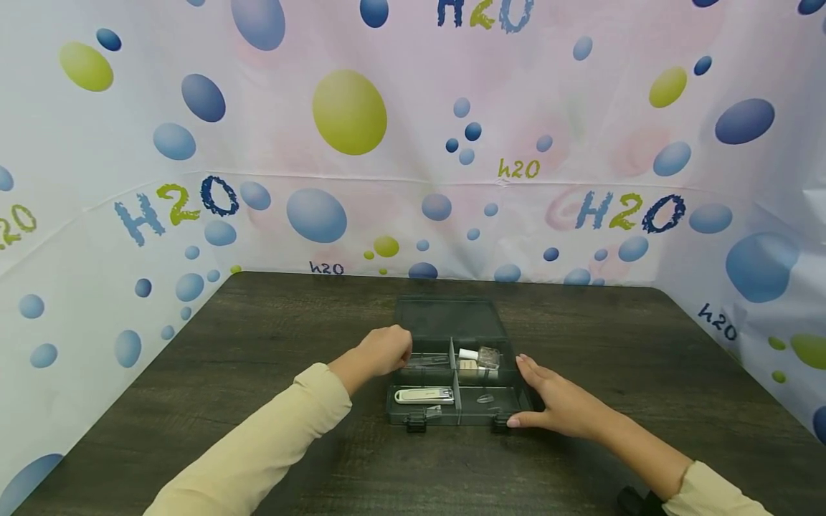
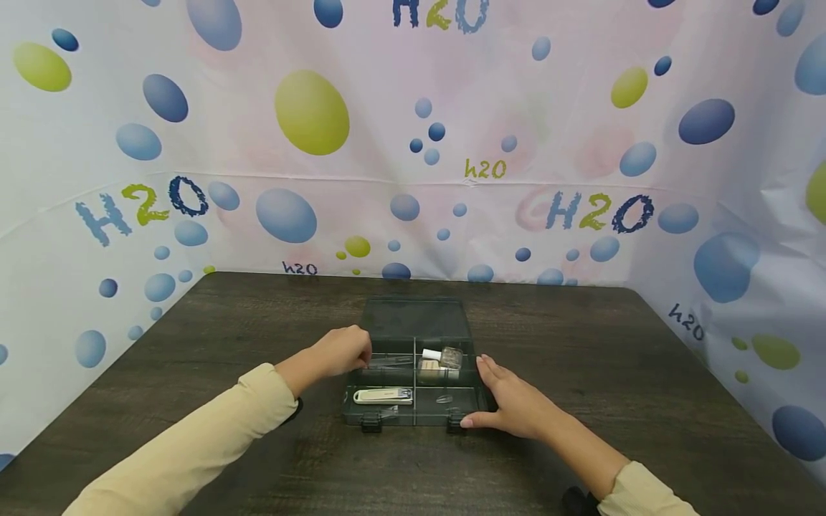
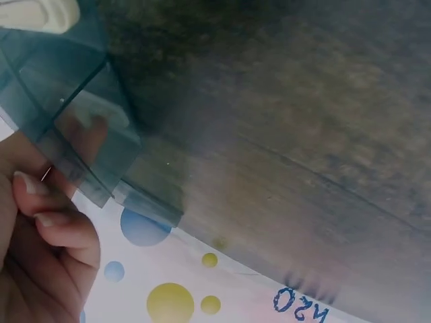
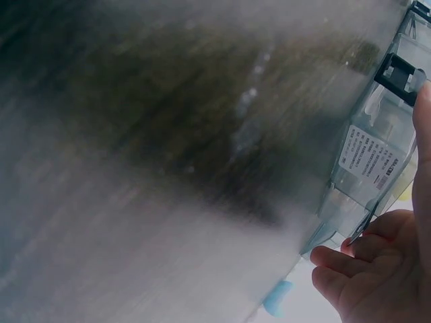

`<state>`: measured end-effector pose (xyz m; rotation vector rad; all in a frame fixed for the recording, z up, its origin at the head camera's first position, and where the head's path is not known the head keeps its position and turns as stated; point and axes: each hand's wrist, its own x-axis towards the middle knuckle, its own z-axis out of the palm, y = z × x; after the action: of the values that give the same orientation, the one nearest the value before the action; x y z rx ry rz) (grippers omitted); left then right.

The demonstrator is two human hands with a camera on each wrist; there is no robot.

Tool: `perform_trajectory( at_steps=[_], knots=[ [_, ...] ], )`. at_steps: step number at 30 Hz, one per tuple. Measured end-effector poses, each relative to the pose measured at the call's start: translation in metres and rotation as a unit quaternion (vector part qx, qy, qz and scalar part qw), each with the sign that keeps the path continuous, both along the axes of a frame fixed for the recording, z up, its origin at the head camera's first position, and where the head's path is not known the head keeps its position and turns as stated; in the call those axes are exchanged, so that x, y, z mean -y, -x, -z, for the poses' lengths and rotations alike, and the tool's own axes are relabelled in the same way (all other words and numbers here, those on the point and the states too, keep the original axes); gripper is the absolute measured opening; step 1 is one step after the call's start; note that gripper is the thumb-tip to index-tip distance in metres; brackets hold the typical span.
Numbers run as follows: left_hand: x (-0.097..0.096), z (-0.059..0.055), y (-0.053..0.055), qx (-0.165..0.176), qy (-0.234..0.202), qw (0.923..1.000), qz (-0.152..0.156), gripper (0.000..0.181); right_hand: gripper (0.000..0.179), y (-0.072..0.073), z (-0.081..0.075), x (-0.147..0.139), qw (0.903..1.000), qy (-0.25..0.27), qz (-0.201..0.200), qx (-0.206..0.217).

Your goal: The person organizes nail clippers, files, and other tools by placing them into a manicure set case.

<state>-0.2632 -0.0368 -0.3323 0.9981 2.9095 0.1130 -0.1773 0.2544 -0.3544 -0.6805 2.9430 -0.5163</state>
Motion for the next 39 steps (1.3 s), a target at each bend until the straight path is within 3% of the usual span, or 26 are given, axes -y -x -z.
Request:
perform_trajectory(
  at_steps=[6,14,24,28,33,39],
  knots=[
    [-0.003,-0.002,0.004,0.001,0.041,0.9991,-0.011,0.014,0.107,-0.001,-0.001,0.002,1.0,0.001,0.001,0.006],
    [-0.007,-0.002,0.005,0.016,0.058,0.9977,-0.031,0.017,0.106,0.0,0.0,0.002,1.0,0.001,-0.005,0.003],
    [-0.01,0.001,0.007,-0.001,0.084,0.9962,-0.022,0.028,0.106,0.001,0.001,0.002,1.0,0.002,-0.001,0.006],
    [-0.006,0.002,0.006,-0.012,0.06,0.998,-0.017,0.02,0.105,0.002,0.002,0.002,1.0,0.001,0.0,0.009],
    [0.004,0.004,0.006,-0.033,-0.017,0.9993,-0.006,0.014,0.106,0.002,0.0,0.002,0.9999,0.002,0.0,0.013],
    [0.017,0.001,-0.002,-0.088,-0.103,0.9907,0.016,0.014,0.106,0.001,-0.002,0.002,0.9999,0.0,0.0,0.016]
  ],
)
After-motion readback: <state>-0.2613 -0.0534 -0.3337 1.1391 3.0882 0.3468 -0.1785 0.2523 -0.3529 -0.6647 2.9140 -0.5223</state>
